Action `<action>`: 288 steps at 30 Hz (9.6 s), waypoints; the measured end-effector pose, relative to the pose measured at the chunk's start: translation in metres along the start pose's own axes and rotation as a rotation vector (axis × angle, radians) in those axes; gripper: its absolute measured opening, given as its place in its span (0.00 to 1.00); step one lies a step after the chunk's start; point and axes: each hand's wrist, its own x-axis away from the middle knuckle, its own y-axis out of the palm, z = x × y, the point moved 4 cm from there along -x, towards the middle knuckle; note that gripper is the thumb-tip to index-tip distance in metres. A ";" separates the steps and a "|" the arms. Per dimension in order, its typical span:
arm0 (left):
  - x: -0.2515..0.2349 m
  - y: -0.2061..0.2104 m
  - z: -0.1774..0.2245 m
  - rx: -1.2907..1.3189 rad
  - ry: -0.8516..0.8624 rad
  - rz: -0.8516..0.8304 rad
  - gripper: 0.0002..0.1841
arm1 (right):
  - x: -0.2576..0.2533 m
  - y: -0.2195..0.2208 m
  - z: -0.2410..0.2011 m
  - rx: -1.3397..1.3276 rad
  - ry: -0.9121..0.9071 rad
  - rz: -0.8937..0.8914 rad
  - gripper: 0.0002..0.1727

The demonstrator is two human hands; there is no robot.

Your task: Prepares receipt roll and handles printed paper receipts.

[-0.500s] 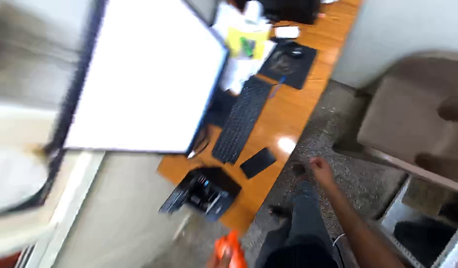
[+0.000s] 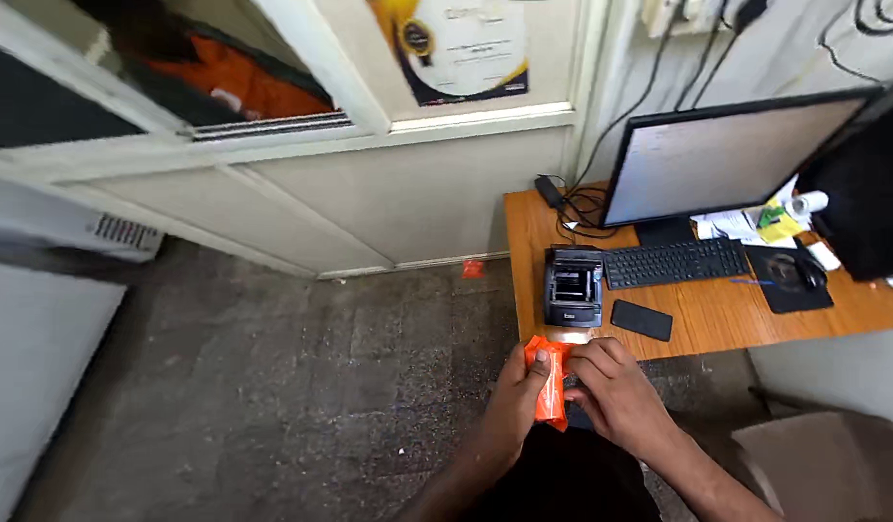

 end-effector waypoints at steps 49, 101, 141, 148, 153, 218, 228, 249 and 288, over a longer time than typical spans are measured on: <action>-0.015 -0.028 0.003 0.270 0.005 0.116 0.25 | -0.063 -0.002 0.004 -0.463 -0.292 -0.223 0.09; -0.015 -0.053 -0.006 0.196 0.105 0.388 0.23 | -0.075 0.037 -0.023 -0.191 -0.244 -0.127 0.10; -0.027 -0.070 -0.008 0.039 0.265 0.368 0.34 | -0.092 0.064 -0.002 -0.472 -0.287 -0.058 0.12; -0.008 -0.065 0.020 0.222 0.266 0.285 0.26 | -0.092 0.038 -0.031 -0.376 -0.455 0.169 0.11; -0.005 -0.086 0.030 0.226 0.257 0.480 0.23 | -0.080 0.032 -0.051 -0.439 -0.408 0.198 0.09; 0.059 -0.038 0.024 0.259 0.117 0.391 0.44 | -0.080 -0.003 -0.055 0.165 -0.750 -0.251 0.12; 0.102 -0.033 0.023 0.143 0.246 0.210 0.44 | -0.061 -0.018 -0.074 -0.096 -0.561 0.032 0.22; 0.084 -0.041 0.005 0.173 0.263 0.336 0.53 | -0.060 -0.003 -0.070 -0.289 -0.582 -0.014 0.05; 0.075 -0.084 -0.002 0.073 0.293 0.532 0.46 | -0.081 0.028 -0.060 -0.704 0.058 -0.331 0.39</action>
